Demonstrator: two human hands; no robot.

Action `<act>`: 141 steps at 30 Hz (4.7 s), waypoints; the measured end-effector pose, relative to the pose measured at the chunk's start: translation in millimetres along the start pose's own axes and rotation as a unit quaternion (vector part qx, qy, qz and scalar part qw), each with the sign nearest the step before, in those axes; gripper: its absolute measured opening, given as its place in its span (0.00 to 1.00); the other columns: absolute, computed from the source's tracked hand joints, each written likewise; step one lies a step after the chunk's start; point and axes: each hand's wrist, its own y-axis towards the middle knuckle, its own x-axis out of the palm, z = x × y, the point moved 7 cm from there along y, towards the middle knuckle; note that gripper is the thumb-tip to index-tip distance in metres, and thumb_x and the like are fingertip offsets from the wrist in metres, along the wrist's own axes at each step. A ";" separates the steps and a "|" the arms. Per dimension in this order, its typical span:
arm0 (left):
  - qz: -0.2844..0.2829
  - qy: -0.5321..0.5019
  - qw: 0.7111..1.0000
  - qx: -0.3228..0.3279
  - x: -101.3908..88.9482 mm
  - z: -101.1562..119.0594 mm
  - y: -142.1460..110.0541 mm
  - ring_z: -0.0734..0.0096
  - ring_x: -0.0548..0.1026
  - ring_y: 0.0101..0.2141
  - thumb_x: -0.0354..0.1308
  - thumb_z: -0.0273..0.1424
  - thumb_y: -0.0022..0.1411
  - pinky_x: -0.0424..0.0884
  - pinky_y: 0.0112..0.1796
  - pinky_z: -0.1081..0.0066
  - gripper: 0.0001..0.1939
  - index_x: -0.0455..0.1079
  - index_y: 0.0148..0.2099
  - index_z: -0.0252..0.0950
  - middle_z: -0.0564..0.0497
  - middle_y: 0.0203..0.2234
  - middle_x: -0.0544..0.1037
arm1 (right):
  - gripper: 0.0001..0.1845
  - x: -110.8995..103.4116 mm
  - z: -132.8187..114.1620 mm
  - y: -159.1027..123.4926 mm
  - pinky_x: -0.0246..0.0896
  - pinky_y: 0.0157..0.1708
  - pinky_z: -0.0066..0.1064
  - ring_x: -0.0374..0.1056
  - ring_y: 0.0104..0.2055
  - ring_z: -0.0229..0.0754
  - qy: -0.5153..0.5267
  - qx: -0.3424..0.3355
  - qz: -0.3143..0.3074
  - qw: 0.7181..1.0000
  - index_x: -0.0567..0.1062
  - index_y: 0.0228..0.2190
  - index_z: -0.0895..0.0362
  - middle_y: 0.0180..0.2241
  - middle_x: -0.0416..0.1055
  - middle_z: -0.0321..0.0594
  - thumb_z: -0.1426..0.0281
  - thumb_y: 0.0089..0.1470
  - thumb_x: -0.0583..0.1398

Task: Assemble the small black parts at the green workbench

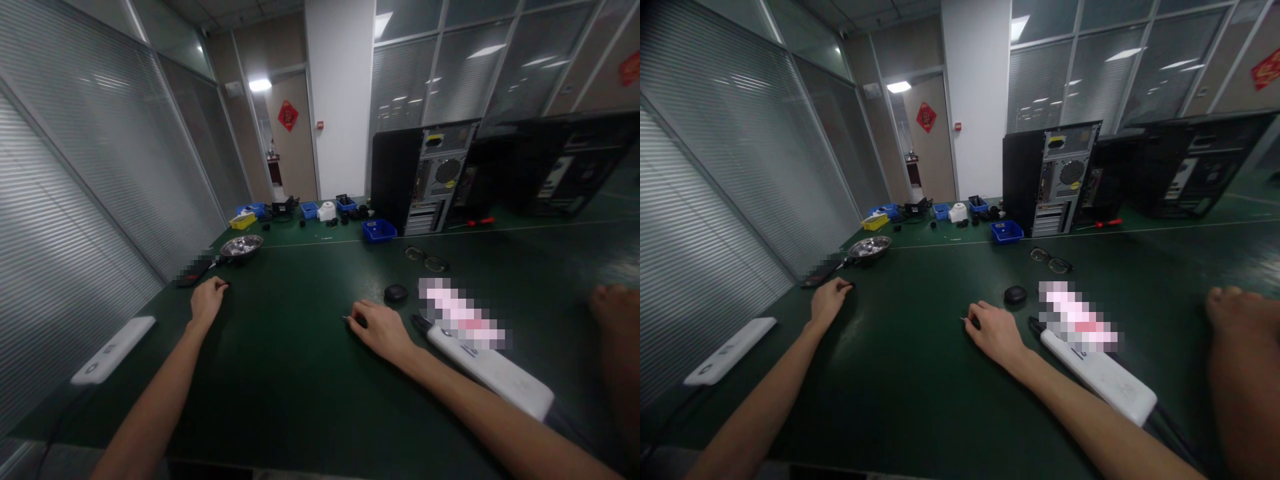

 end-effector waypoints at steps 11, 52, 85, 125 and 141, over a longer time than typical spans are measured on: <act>-0.252 -0.313 0.837 0.372 7.9 244.0 -144.1 0.69 0.73 0.40 0.59 0.34 0.67 0.69 0.41 0.69 0.07 0.73 0.41 0.36 0.49 0.41 0.76 | 0.11 2.6 -13.3 -1.9 0.53 0.33 0.29 0.68 0.35 0.38 0.031 -0.051 -0.004 0.998 0.74 0.35 0.52 0.36 0.73 0.35 0.61 0.64 0.56; -0.228 -0.294 0.806 0.460 -2.2 256.4 -175.8 0.68 0.72 0.48 0.54 0.29 0.71 0.69 0.49 0.67 0.17 0.72 0.59 0.44 0.48 0.49 0.74 | 0.11 6.4 -33.0 -7.7 0.54 0.32 0.29 0.67 0.33 0.37 0.025 -0.104 0.000 0.994 0.72 0.37 0.53 0.38 0.71 0.35 0.61 0.67 0.53; -0.210 -0.265 0.846 0.413 14.6 232.5 -130.2 0.66 0.74 0.49 0.53 0.31 0.71 0.71 0.49 0.64 0.18 0.68 0.61 0.42 0.48 0.52 0.75 | 0.11 3.7 -7.1 -2.9 0.47 0.28 0.30 0.68 0.32 0.38 -0.084 -0.016 0.004 0.996 0.73 0.36 0.53 0.37 0.72 0.37 0.61 0.65 0.55; 0.005 -0.002 0.995 0.100 24.8 25.5 5.9 0.57 0.76 0.45 0.49 0.27 0.65 0.71 0.51 0.62 0.17 0.79 0.44 0.34 0.41 0.44 0.79 | 0.12 2.3 -4.6 -3.6 0.51 0.28 0.29 0.68 0.33 0.38 -0.056 -0.017 -0.001 0.998 0.74 0.36 0.53 0.38 0.72 0.37 0.60 0.66 0.55; 0.027 0.115 0.987 0.112 11.8 42.0 -5.0 0.51 0.74 0.44 0.48 0.30 0.67 0.71 0.45 0.58 0.15 0.77 0.45 0.34 0.39 0.44 0.76 | 0.11 3.6 -4.8 -3.8 0.51 0.28 0.29 0.68 0.33 0.37 -0.054 -0.023 0.006 0.998 0.73 0.36 0.53 0.37 0.72 0.36 0.61 0.65 0.55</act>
